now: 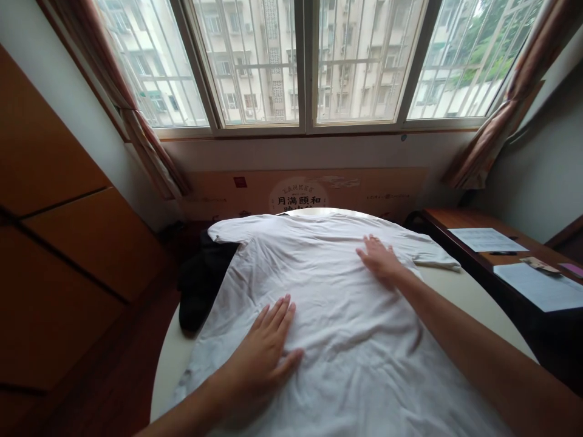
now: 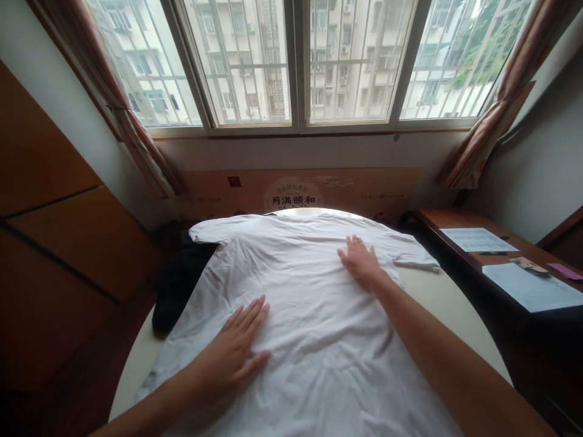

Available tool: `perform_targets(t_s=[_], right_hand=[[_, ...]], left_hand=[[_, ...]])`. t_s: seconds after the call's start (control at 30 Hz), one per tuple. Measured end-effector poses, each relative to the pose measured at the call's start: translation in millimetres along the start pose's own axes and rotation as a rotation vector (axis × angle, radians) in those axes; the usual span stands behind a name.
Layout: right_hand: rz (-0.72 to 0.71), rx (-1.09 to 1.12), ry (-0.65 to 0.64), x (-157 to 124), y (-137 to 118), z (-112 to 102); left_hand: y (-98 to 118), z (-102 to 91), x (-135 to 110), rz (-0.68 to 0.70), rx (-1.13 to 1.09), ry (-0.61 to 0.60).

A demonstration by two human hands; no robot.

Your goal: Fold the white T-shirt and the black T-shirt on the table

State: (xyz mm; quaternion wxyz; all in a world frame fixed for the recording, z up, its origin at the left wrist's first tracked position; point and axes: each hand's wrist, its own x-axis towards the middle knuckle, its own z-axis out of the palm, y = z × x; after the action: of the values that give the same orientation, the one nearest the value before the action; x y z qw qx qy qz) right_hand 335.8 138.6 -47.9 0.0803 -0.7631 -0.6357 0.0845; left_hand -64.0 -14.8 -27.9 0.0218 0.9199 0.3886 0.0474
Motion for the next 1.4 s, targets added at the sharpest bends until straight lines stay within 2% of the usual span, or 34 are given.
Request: perform_targets(t_s=[0.1, 0.17, 0.27, 0.37, 0.47, 0.6, 0.7, 0.8, 0.9, 1.0, 1.1, 1.17, 1.27, 1.33, 1.4], right_hand=[[-0.014, 0.005, -0.045, -9, -60, 12], [-0.028, 0.009, -0.057, -15, -82, 15], [-0.088, 0.006, -0.051, -19, -89, 15], [-0.033, -0.006, -0.031, -14, -68, 13], [0.113, -0.021, -0.01, -5, -32, 8], [0.282, -0.017, 0.018, 10, 3, -2], [0.324, 0.004, 0.037, 29, 0, -7], [0.205, 0.02, 0.027, 53, -22, -4], [0.116, 0.031, 0.0, 72, -37, 3], [0.149, 0.032, 0.014, 82, -32, 8], [0.215, 0.024, 0.045, 85, -9, 6], [0.25, 0.02, 0.077, 85, 9, 2], [0.279, 0.022, 0.114, 84, 25, -3], [0.288, 0.023, 0.122, 81, 20, -4], [0.268, 0.019, 0.12, 71, 1, -3]], left_hand=[[-10, -3.0, 74, -0.076, -0.031, -0.047], [-19, -2.5, 129, -0.126, -0.024, -0.02], [-35, 1.0, 196, -0.182, 0.014, 0.016], [-58, 2.8, 231, -0.33, 0.049, 0.022], [-84, -0.1, 242, -0.47, 0.062, 0.018], [-101, -5.5, 258, -0.517, 0.071, 0.016], [-101, -3.5, 280, -0.461, 0.056, 0.026], [-104, 3.6, 299, -0.37, 0.027, 0.007], [-119, 10.2, 310, -0.402, 0.005, -0.003], [-138, 11.3, 316, -0.46, -0.004, 0.021], [-148, 7.5, 319, -0.462, -0.009, 0.045], [-144, 4.6, 314, -0.435, -0.004, 0.075], [-117, 4.2, 290, -0.377, 0.013, 0.13], [-91, 8.1, 268, -0.296, 0.007, 0.14], [-66, 13.7, 247, -0.186, -0.03, 0.09]])
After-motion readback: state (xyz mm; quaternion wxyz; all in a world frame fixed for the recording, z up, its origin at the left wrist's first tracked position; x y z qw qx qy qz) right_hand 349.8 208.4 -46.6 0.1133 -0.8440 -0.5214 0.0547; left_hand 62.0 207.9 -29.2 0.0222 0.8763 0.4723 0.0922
